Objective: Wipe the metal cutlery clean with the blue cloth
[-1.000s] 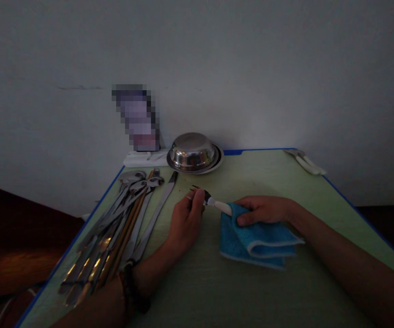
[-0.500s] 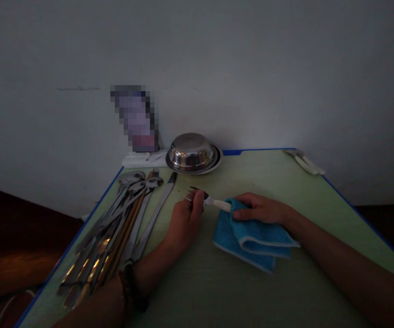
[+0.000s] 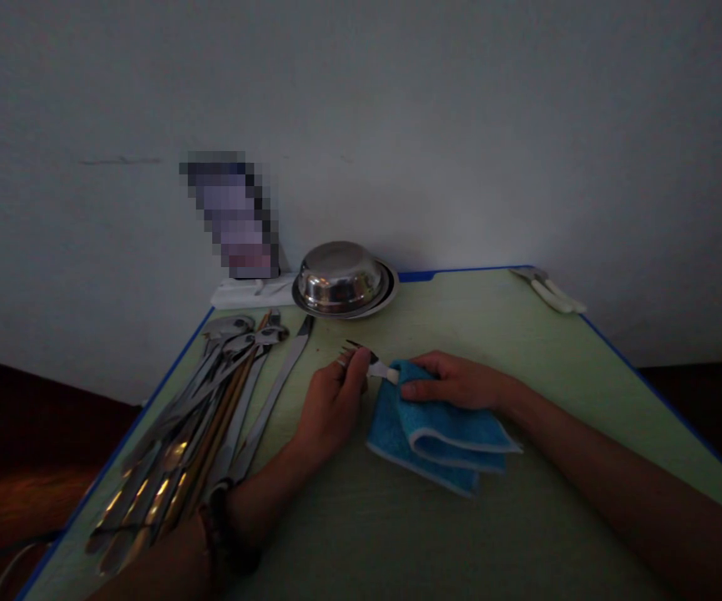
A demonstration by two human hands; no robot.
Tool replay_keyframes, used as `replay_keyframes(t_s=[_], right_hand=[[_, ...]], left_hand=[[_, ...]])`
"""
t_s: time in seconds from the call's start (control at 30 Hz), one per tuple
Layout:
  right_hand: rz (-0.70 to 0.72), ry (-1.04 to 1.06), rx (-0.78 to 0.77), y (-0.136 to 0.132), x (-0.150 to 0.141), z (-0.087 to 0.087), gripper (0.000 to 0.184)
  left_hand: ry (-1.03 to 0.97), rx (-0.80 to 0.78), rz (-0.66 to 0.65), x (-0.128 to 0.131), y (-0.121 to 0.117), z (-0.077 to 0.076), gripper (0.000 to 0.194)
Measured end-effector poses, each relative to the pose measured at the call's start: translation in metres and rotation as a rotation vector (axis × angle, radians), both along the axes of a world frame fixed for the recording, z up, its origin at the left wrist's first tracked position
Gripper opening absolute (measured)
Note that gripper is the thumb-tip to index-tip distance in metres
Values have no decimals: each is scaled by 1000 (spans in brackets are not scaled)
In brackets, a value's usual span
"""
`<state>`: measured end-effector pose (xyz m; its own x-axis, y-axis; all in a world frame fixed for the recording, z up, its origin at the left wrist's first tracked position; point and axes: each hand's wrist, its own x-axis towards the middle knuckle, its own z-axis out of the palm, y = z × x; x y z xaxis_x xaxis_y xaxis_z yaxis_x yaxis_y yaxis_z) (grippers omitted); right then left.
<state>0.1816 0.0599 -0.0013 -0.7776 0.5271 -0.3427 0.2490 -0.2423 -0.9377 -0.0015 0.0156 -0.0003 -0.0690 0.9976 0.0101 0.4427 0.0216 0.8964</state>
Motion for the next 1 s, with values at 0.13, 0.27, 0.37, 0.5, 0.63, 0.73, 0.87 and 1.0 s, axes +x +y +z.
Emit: replay_keyframes(t_s=[0.13, 0.27, 0.37, 0.5, 0.63, 0.73, 0.87, 1.0], right_hand=[[-17, 11, -11, 2, 1, -2, 32], [-32, 28, -25, 3, 3, -4, 31], [-50, 56, -62, 3, 3, -5, 32], [-114, 69, -90, 2, 3, -6, 33], [-109, 53, -102, 2, 3, -5, 35], [-88, 42, -84, 2, 3, -4, 36], [-52, 35, -31, 2, 4, -3, 35], [-6, 15, 9, 2, 4, -2, 37]], left_hand=[[-254, -68, 58, -2, 4, -1, 35], [-407, -93, 83, -3, 6, 0, 33], [-417, -104, 27, -3, 5, 1, 31], [-299, -35, -102, -3, 1, 0, 19], [-249, -49, -235, -4, -1, -2, 22], [-231, -61, -292, -6, -1, 0, 34], [-240, -43, -332, -7, -3, 2, 39], [-265, -27, -257, -7, -3, 0, 28]])
